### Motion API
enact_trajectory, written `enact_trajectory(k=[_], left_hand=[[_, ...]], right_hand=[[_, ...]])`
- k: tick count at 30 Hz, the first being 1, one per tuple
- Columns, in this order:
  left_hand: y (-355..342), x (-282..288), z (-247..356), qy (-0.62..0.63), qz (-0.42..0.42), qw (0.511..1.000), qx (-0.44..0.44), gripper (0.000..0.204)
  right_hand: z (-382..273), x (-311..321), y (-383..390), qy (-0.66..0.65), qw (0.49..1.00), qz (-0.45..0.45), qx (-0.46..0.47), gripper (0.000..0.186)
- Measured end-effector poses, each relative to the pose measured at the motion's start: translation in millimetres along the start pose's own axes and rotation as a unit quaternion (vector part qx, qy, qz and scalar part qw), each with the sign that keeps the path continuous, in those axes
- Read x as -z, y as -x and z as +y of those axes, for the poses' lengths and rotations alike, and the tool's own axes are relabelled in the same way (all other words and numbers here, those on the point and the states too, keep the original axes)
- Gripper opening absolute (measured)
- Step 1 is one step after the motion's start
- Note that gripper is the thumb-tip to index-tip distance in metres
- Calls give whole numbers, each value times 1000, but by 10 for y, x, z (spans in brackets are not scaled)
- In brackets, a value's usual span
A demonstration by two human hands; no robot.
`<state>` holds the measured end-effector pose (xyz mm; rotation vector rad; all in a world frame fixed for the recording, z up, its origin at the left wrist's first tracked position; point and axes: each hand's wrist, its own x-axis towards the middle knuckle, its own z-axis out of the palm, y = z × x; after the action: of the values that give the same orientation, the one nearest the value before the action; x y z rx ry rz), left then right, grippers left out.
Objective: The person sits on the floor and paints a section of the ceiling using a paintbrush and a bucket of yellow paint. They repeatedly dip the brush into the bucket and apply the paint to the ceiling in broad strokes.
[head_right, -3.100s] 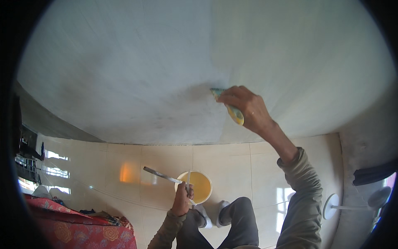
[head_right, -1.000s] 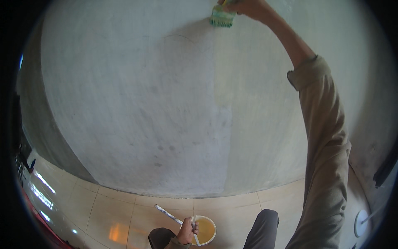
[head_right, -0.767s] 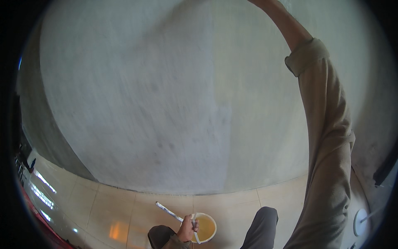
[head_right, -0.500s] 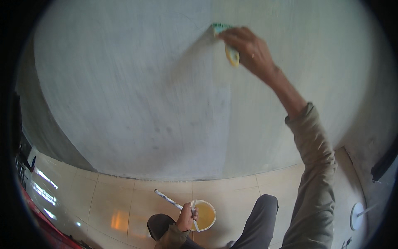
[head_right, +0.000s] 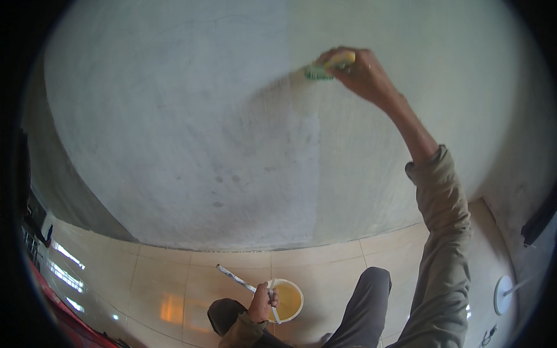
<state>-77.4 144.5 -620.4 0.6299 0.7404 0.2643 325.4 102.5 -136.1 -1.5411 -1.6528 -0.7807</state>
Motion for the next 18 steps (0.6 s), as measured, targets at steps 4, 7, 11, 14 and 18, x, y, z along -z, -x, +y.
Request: enact_trajectory(k=[4,7,11,14,18], left_hand=[[4,12,4,1,-2,1000,-2,37],[-12,-22,11,2,3,1000,-4,37],[14,67,-16,-15,9,1000,1,41],[-62,23,-23,-27,11,1000,4,43],[0,-12,24,-49,-7,999,-12,43]], right_hand=[[-88,233,-367,93,984,117,95,21],[20,98,-157,214,946,132,203,33],[7,-512,615,225,960,38,165,45],[-165,-584,1066,196,971,-29,133,43],[-161,-525,1088,78,991,-102,45,31]])
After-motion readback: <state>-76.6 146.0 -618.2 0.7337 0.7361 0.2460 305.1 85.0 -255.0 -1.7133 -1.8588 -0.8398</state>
